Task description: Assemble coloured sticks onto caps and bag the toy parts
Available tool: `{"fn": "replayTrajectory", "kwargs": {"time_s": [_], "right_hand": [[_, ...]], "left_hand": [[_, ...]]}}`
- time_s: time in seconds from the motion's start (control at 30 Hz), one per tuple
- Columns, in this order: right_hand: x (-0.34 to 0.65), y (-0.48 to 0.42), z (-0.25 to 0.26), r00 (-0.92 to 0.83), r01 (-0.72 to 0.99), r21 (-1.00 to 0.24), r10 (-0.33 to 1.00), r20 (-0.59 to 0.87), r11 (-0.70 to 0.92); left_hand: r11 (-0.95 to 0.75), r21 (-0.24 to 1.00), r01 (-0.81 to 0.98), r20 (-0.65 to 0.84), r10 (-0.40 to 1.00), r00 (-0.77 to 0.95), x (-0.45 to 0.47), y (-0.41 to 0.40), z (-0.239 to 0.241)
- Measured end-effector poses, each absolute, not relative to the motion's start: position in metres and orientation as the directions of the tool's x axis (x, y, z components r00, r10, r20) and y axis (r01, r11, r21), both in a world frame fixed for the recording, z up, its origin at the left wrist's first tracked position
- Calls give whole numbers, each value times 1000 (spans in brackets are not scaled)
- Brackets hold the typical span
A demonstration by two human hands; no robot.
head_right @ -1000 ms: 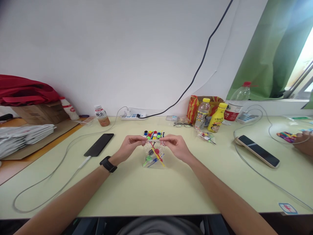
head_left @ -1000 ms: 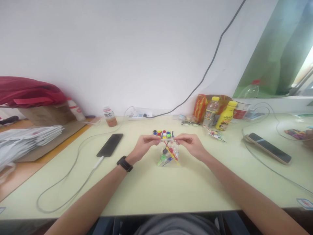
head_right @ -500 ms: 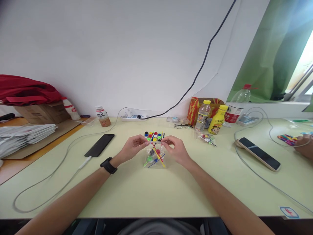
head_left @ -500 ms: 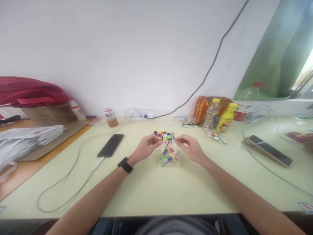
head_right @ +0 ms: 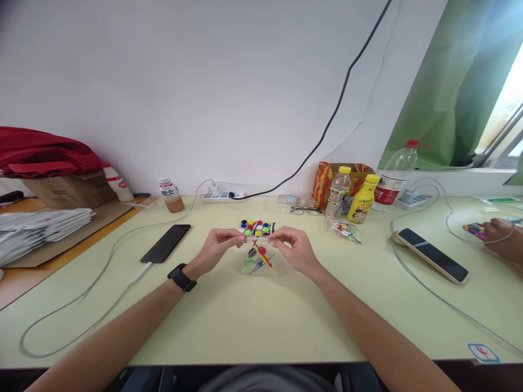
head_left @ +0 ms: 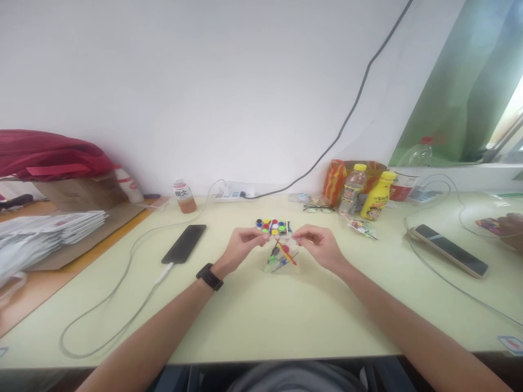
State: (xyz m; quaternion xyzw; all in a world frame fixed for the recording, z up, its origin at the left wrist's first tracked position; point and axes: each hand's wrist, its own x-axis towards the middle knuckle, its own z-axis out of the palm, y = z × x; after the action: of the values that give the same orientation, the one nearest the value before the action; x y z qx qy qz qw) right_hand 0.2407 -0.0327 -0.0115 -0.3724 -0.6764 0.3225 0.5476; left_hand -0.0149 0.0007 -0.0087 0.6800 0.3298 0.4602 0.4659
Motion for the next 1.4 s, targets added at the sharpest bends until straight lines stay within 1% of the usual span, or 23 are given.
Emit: {"fn": "replayTrajectory", "kwargs": {"time_s": [0.1,0.2,0.27,0.37,0.5,0.73,0.93,1.13,1.27,1.4], "right_hand": [[239,-35,-13,-146,171,-835,852,503,523],[236,-36,-12,-158,212,-842,868,471,496],[233,-37,-11,-194,281,-824,870,453,492],[232,-38,-9,-263,375,-762,849,458,527],[232,-40,-6,-270,383,-745,838,474,546],[234,-40,-3,-282,384,-750,842,460,539],[233,-41,-1,-266,362,-778,857,442,514],[241,-38,2,-320,391,-755,847,425,527],[250,-35,6,-340,398,-762,853,395,511],[253,-34,10,-352,391,-783,865,359,484]], "left_hand": [[-355,935,13,325,870,371,-13,-1,-9],[-358,933,30,320,868,380,-10,-3,-10],[-413,906,88,350,851,390,-9,-3,-10],[-519,834,188,407,809,424,-7,-5,-8],[-581,777,241,432,771,468,-6,-6,-6],[-610,742,277,446,758,475,-4,-8,-5],[-585,768,260,424,769,478,-4,-12,-2],[-516,819,251,356,800,483,-5,-10,-1],[-477,843,247,323,817,477,-9,-6,-1],[-453,871,191,309,807,504,-9,-9,5]]}}
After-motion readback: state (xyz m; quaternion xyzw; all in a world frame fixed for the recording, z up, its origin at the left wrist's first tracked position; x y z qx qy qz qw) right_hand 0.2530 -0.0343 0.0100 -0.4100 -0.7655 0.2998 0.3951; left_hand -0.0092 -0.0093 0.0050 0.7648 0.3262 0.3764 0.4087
